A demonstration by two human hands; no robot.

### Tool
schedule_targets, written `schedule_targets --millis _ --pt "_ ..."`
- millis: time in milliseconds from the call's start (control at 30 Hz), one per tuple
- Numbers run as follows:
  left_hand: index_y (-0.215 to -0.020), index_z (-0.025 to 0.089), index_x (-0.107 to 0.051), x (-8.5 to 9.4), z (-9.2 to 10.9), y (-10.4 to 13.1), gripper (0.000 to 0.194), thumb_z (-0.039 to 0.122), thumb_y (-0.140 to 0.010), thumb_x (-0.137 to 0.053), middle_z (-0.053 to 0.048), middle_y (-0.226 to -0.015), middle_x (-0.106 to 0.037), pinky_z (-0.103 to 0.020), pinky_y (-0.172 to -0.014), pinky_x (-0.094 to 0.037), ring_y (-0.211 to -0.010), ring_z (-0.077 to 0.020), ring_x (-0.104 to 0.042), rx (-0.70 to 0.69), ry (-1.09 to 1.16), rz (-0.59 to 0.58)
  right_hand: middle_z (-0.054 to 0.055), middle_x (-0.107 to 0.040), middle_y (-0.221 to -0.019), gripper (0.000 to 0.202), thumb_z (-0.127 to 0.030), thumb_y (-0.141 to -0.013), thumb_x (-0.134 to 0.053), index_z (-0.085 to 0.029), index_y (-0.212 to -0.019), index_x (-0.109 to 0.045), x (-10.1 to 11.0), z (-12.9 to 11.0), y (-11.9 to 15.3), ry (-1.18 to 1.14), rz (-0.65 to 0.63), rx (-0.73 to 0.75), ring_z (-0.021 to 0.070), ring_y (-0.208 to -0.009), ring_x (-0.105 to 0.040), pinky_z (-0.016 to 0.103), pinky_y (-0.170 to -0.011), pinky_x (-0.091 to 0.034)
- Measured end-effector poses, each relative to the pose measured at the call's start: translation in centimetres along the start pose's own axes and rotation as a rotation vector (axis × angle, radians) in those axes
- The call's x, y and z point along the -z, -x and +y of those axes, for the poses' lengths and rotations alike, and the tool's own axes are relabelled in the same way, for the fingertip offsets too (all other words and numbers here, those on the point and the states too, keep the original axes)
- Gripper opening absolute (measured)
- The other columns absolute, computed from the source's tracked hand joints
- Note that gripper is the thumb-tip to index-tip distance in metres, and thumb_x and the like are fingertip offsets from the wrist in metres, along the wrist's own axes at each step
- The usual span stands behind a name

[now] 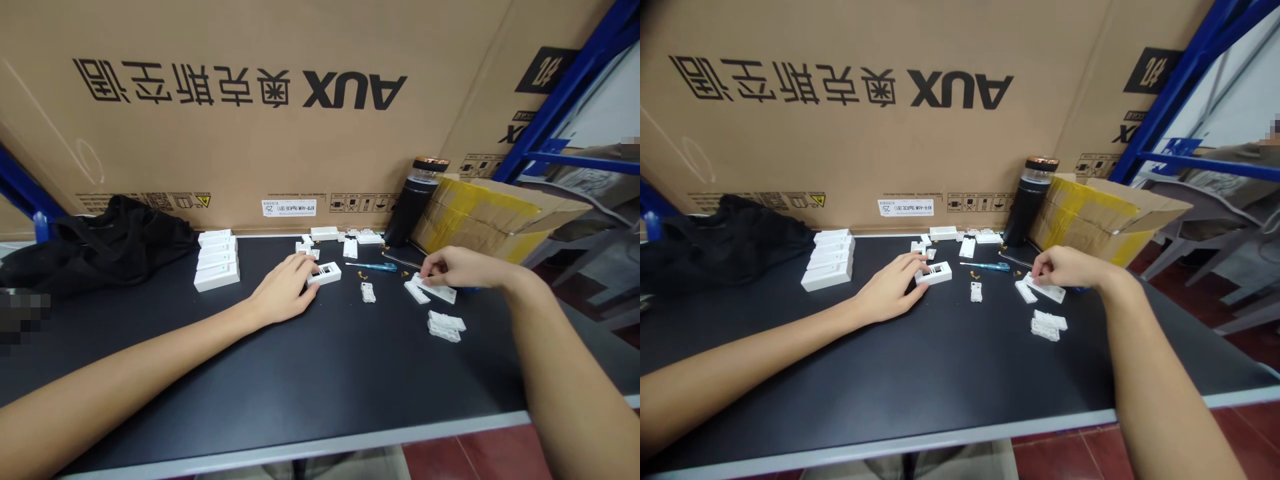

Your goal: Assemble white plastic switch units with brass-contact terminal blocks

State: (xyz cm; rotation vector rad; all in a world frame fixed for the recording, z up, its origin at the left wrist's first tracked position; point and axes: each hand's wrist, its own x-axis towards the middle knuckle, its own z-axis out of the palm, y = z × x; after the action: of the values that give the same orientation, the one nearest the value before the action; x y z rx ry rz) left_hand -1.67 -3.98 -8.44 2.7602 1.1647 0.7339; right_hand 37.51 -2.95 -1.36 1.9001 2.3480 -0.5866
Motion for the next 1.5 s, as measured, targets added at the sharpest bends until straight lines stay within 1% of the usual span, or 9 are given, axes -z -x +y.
schedule_targets --millis 333,567,667,800,900,1000,1100,1300,1500 --pt "-0.117 0.019 -0.054 0.5 0.5 -0.1 0.026 0.035 -0.097 -0.051 -0.01 -0.116 -0.061 -0.05 -0.092 -0.055 -0.102 -0.0285 -0.062 0.072 -0.062 -0.025 0.002 -0.071 -0.068 0.013 -0.026 -0.067 -0.059 -0.021 -0.072 -0.07 -0.3 -0.1 -0.4 0.052 0.063 0.008 0.0197 -0.065 -0.062 0.03 -0.061 -0.043" --pt "-0.125 0.021 -0.053 0.2 0.3 -0.1 0.03 0.031 -0.097 -0.051 -0.01 -0.137 -0.058 -0.049 -0.102 -0.054 -0.125 -0.029 -0.058 0.087 0.002 -0.038 0.002 -0.067 -0.065 0.017 -0.034 -0.077 -0.057 -0.02 -0.08 -0.067 0.2 -1.0 0.2 0.05 0.222 0.039 0.0192 -0.06 -0.058 0.031 -0.06 -0.041" --pt "-0.131 0.02 -0.052 0.0 0.1 -0.1 0.036 0.032 -0.097 -0.052 -0.012 -0.147 -0.053 -0.051 -0.111 -0.05 -0.139 -0.0305 -0.049 0.093 0.003 -0.038 0.001 -0.062 -0.065 0.021 -0.039 -0.084 -0.057 -0.02 -0.084 -0.066 0.0 -3.9 0.6 -0.049 0.321 0.191 0.0172 -0.059 -0.054 0.029 -0.059 -0.04" --pt "-0.128 0.016 -0.055 0.2 0.0 -0.1 0.033 0.032 -0.099 -0.054 -0.015 -0.144 -0.056 -0.056 -0.117 -0.041 -0.144 -0.0325 -0.043 -0.006 0.037 0.09 0.0 -0.058 -0.068 0.019 -0.033 -0.091 -0.055 -0.019 -0.085 -0.065 -2.1 -10.1 0.7 -0.117 0.252 0.523 0.0147 -0.06 -0.05 0.027 -0.058 -0.04" --pt "-0.117 0.018 -0.058 0.7 0.2 0.0 0.02 0.025 -0.098 -0.054 -0.012 -0.123 -0.066 -0.047 -0.109 -0.049 -0.124 -0.0258 -0.057 -0.28 0.21 0.208 0.003 -0.064 -0.082 0.012 -0.018 -0.091 -0.054 -0.018 -0.085 -0.065 -4.4 -14.2 0.6 -0.031 0.167 0.751 0.0153 -0.072 -0.056 0.027 -0.067 -0.043" --pt "-0.103 0.019 -0.057 1.2 0.4 0.1 0.007 0.019 -0.096 -0.056 -0.008 -0.1 -0.067 -0.039 -0.092 -0.054 -0.097 -0.0207 -0.062 -0.492 0.332 0.158 0.004 -0.068 -0.092 0.011 -0.013 -0.091 -0.055 -0.018 -0.089 -0.066 -6.0 -16.0 0.4 -0.041 0.108 0.834 0.0171 -0.084 -0.06 0.029 -0.08 -0.045" --pt "-0.096 0.019 -0.055 1.5 0.5 0.2 0.006 0.022 -0.092 -0.059 -0.007 -0.091 -0.064 -0.035 -0.08 -0.053 -0.085 -0.0195 -0.059 -0.538 0.402 0.09 0.003 -0.067 -0.089 0.009 -0.02 -0.094 -0.058 -0.018 -0.092 -0.067 -5.7 -15.1 0.2 -0.082 0.106 0.818 0.0163 -0.079 -0.059 0.029 -0.077 -0.046" --pt "-0.1 0.019 -0.059 1.6 0.7 0.3 0.02 0.032 -0.087 -0.066 -0.009 -0.1 -0.066 -0.033 -0.079 -0.054 -0.09 -0.0208 -0.065 -0.624 0.361 -0.159 0.009 -0.067 -0.089 0.019 -0.026 -0.094 -0.056 -0.015 -0.097 -0.07 -3.5 -9.5 -1.7 0.02 0.394 0.537 0.022 -0.082 -0.061 0.033 -0.076 -0.047" --pt "-0.095 0.019 -0.061 1.3 0.8 0.4 0.006 0.022 -0.091 -0.057 -0.006 -0.099 -0.067 -0.029 -0.08 -0.054 -0.09 -0.018 -0.066 -0.53 0.291 -0.156 0.009 -0.068 -0.093 0.021 -0.025 -0.09 -0.058 -0.017 -0.1 -0.075 -4.0 -7.2 -3.1 0.038 0.317 0.523 0.0207 -0.081 -0.064 0.032 -0.076 -0.05"
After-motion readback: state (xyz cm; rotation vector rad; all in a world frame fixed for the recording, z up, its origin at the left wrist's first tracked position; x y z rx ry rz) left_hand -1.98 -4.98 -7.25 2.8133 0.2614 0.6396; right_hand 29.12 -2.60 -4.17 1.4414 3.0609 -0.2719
